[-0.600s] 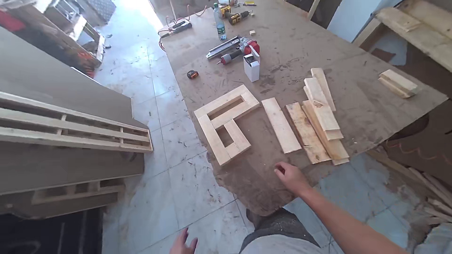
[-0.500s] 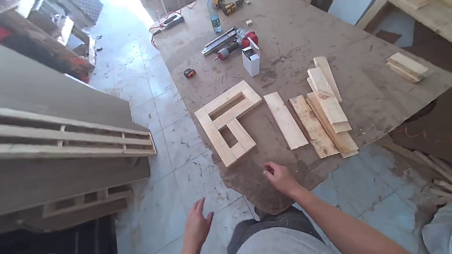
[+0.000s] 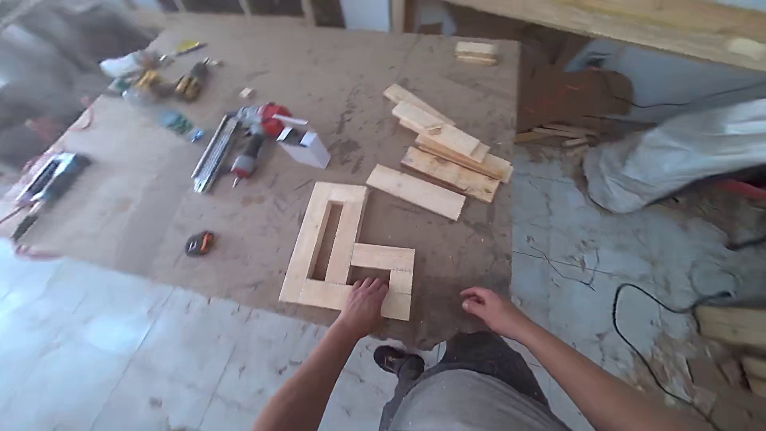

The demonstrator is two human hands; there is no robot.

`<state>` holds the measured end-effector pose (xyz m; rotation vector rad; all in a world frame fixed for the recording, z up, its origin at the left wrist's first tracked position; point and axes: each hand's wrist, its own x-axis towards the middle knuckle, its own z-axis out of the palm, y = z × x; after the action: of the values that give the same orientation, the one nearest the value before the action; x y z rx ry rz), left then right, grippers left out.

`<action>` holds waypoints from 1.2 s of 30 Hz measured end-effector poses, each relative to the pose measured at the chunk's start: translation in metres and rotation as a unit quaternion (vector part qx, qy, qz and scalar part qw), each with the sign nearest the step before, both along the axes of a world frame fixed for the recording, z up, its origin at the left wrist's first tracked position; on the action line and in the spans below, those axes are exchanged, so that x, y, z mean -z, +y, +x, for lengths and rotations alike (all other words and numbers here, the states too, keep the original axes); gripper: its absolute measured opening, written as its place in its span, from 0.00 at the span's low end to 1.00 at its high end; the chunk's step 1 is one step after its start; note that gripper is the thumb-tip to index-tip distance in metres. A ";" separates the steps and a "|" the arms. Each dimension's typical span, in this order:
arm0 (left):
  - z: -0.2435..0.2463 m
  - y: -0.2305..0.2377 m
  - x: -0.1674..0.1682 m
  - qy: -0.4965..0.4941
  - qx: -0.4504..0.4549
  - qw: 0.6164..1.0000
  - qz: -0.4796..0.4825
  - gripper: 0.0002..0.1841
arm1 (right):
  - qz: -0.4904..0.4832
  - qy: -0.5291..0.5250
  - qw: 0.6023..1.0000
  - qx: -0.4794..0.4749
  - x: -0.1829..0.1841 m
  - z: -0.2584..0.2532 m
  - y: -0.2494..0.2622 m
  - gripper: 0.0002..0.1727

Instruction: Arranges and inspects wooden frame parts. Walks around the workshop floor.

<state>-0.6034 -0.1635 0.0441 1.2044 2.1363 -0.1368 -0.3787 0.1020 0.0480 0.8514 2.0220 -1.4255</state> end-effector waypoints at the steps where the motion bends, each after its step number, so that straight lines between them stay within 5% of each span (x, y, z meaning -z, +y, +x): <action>1: -0.004 0.004 -0.003 -0.009 -0.007 1.000 0.023 0.36 | 0.005 0.008 0.998 0.067 -0.001 0.016 -0.002 0.27; 6: -0.021 0.023 -0.048 -0.058 -0.154 0.942 0.291 0.37 | -0.012 0.050 0.972 0.231 -0.020 0.061 -0.052 0.25; 8: -0.036 0.023 -0.075 -0.084 -0.200 0.897 0.384 0.38 | -0.011 0.092 0.972 0.218 -0.033 0.054 -0.073 0.26; 14: -0.082 -0.041 -0.141 -0.242 -0.249 0.822 0.451 0.41 | -0.011 0.177 0.982 0.060 -0.079 -0.039 -0.098 0.29; 17: -0.092 -0.066 -0.181 -0.317 -0.360 0.656 0.583 0.38 | 0.026 0.200 0.979 -0.003 -0.089 -0.088 -0.108 0.34; 20: -0.112 -0.081 -0.211 -0.358 -0.400 0.469 0.701 0.33 | 0.089 0.247 0.959 -0.104 -0.095 -0.117 -0.124 0.53; 22: -0.117 -0.092 -0.226 -0.334 -0.458 0.391 0.725 0.26 | 0.150 0.324 0.921 -0.154 -0.092 -0.120 -0.143 0.64; 25: -0.132 -0.117 -0.222 -0.306 -0.562 0.301 0.707 0.26 | 0.232 0.440 0.860 -0.113 -0.085 -0.130 -0.165 0.58; 27: -0.146 -0.138 -0.202 -0.307 -0.601 0.285 0.681 0.29 | 0.270 0.472 0.835 -0.086 -0.079 -0.149 -0.177 0.51; 32: -0.188 -0.186 -0.167 -0.371 -0.621 0.303 0.620 0.35 | 0.216 0.471 0.842 -0.150 -0.096 -0.214 -0.210 0.34; 36: -0.220 -0.206 -0.154 -0.428 -0.618 0.418 0.510 0.38 | 0.147 0.398 0.902 -0.074 -0.138 -0.226 -0.223 0.29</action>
<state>-0.8234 -0.3698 0.1985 -0.3175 1.3638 2.1403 -0.6051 -0.1208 0.1856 0.1880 2.8863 -1.5516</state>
